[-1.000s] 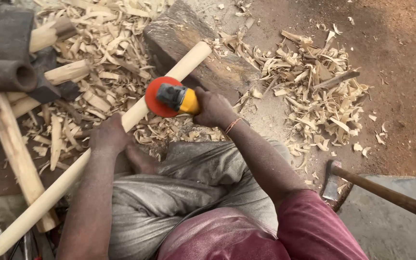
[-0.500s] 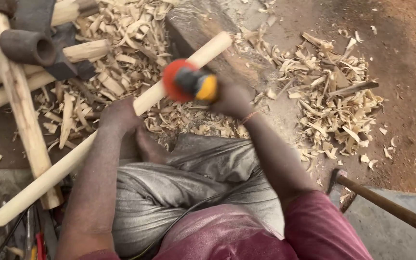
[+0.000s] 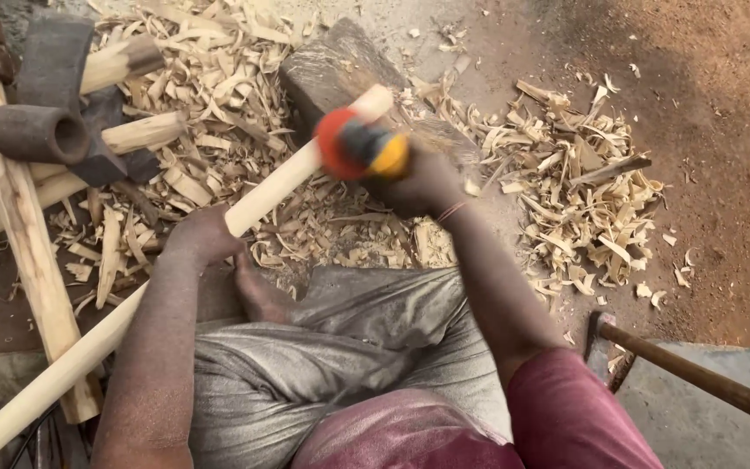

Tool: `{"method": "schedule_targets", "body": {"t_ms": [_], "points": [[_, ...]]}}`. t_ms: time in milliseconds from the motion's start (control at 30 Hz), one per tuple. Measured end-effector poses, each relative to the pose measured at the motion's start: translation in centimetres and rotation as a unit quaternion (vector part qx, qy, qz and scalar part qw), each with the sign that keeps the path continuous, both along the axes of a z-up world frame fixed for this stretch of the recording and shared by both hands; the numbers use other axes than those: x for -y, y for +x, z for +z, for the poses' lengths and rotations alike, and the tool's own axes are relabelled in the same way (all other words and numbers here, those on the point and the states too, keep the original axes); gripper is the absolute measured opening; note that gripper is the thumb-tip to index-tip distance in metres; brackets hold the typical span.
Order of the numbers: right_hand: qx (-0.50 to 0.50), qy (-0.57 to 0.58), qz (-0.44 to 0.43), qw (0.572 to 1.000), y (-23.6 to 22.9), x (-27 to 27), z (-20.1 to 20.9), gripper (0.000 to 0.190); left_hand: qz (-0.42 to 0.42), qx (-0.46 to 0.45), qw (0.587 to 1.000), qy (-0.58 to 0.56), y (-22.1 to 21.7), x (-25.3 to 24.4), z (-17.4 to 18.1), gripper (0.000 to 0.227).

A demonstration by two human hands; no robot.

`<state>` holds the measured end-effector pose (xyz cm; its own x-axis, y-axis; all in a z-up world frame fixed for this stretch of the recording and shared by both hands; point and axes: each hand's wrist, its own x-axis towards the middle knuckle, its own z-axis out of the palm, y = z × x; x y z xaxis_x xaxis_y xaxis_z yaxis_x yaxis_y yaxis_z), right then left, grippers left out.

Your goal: Shaping and sanding wooden axe handles using an angle grinder and manual tools.

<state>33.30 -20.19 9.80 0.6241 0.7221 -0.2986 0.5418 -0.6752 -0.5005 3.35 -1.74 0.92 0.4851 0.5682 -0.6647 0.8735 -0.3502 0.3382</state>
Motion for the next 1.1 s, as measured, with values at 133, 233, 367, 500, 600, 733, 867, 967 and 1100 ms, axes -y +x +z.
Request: {"method": "schedule_targets", "body": {"t_ms": [133, 233, 367, 500, 600, 733, 867, 967, 1100], "points": [[0.079, -0.077, 0.152, 0.982, -3.5, -0.9, -3.9, 0.067, 0.02, 0.025, 0.998, -0.051, 0.2, -0.5, 0.5, 0.06], [0.062, -0.064, 0.121, 0.989, -2.5, -1.3, -1.3, 0.069, 0.022, 0.016, 0.998, -0.06, 0.0, -1.4, -1.3, 0.064], [0.011, -0.011, -0.021, 1.0, 5.9, -0.3, -3.5, 0.063, 0.025, 0.036, 0.996, -0.08, -0.3, -2.4, -3.0, 0.07], [-0.009, 0.01, -0.018, 1.0, 5.6, -0.1, -3.4, 0.077, 0.016, 0.048, 0.997, -0.058, -0.3, -3.1, -3.4, 0.075], [-0.013, 0.057, 0.038, 0.998, -1.2, -1.2, -1.4, 0.072, -0.017, 0.052, 0.998, -0.042, -1.0, -3.6, -3.9, 0.069], [0.01, -0.068, 0.121, 0.99, -4.9, -2.7, -0.8, 0.059, 0.015, 0.02, 0.995, -0.101, -0.4, -3.5, -2.9, 0.066], [0.001, -0.055, 0.067, 0.996, -2.1, -2.6, 0.5, 0.059, -0.02, 0.015, 0.995, -0.096, -0.5, -4.5, -4.3, 0.071], [-0.089, 0.143, -0.023, 0.986, 8.0, -1.0, -6.4, 0.071, -0.032, 0.001, 0.994, -0.1, -0.2, -5.0, -3.8, 0.078], [-0.006, 0.093, 0.025, 0.995, 5.8, -1.2, -3.0, 0.068, -0.038, -0.026, 0.994, -0.096, 0.0, -5.2, -4.6, 0.071]]}}
